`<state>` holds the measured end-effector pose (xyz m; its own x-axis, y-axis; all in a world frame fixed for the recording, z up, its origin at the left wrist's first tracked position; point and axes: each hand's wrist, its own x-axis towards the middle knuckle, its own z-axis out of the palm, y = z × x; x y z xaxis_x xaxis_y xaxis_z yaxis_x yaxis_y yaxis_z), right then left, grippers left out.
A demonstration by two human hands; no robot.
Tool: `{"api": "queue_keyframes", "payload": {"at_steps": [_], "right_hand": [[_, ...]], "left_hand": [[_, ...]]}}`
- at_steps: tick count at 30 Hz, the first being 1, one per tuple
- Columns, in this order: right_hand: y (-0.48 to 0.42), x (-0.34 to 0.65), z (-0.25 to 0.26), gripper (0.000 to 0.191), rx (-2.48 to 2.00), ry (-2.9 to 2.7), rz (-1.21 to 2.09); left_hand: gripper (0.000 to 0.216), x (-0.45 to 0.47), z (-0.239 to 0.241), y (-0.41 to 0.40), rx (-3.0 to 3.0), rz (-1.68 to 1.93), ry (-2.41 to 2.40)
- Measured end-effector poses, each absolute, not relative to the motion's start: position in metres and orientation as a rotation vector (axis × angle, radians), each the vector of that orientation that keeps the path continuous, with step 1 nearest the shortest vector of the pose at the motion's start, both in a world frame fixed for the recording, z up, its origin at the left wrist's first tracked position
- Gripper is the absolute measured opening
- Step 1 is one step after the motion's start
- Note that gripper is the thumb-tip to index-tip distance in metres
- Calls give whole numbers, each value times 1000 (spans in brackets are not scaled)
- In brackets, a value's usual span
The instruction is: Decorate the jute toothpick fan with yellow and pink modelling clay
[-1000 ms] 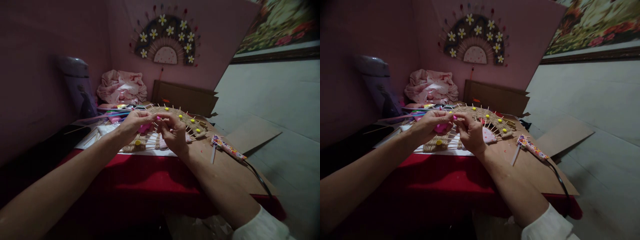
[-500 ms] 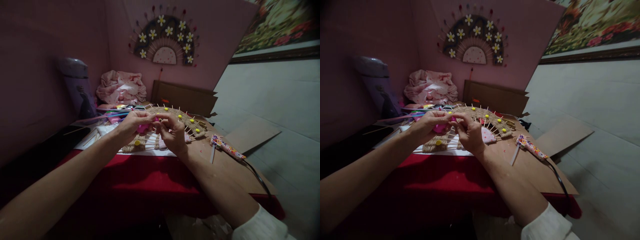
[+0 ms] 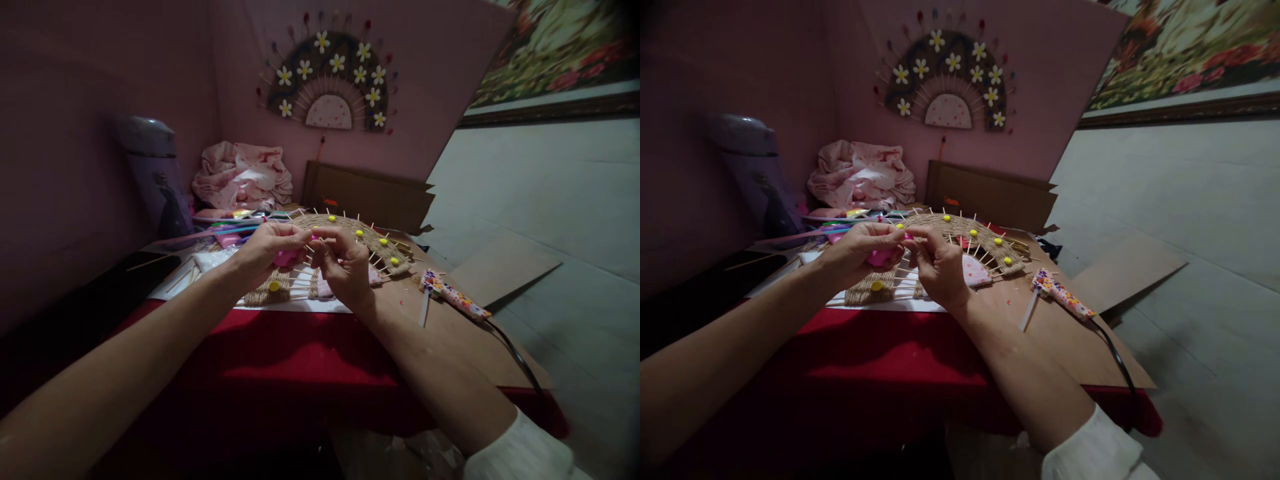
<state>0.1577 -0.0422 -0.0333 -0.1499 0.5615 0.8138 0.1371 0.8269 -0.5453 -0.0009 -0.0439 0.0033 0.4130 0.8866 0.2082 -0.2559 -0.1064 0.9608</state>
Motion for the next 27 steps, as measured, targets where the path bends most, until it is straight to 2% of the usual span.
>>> {"api": "queue_keyframes", "payload": {"at_steps": [10, 16, 21, 27], "right_hand": [[-41, 157, -33, 18, -559, -1714, 412], [-41, 157, -33, 11, -539, -1682, 412], [-42, 158, -32, 17, -580, -1717, 386], [-40, 157, -33, 9, -529, -1712, 361]], "left_hand": [[35, -1, 2, -42, 1328, 1083, 633], [37, -1, 1, -42, 1344, 1079, 650], [33, -1, 2, -43, 1348, 1090, 638], [37, -1, 2, -43, 1363, 1090, 651]]}}
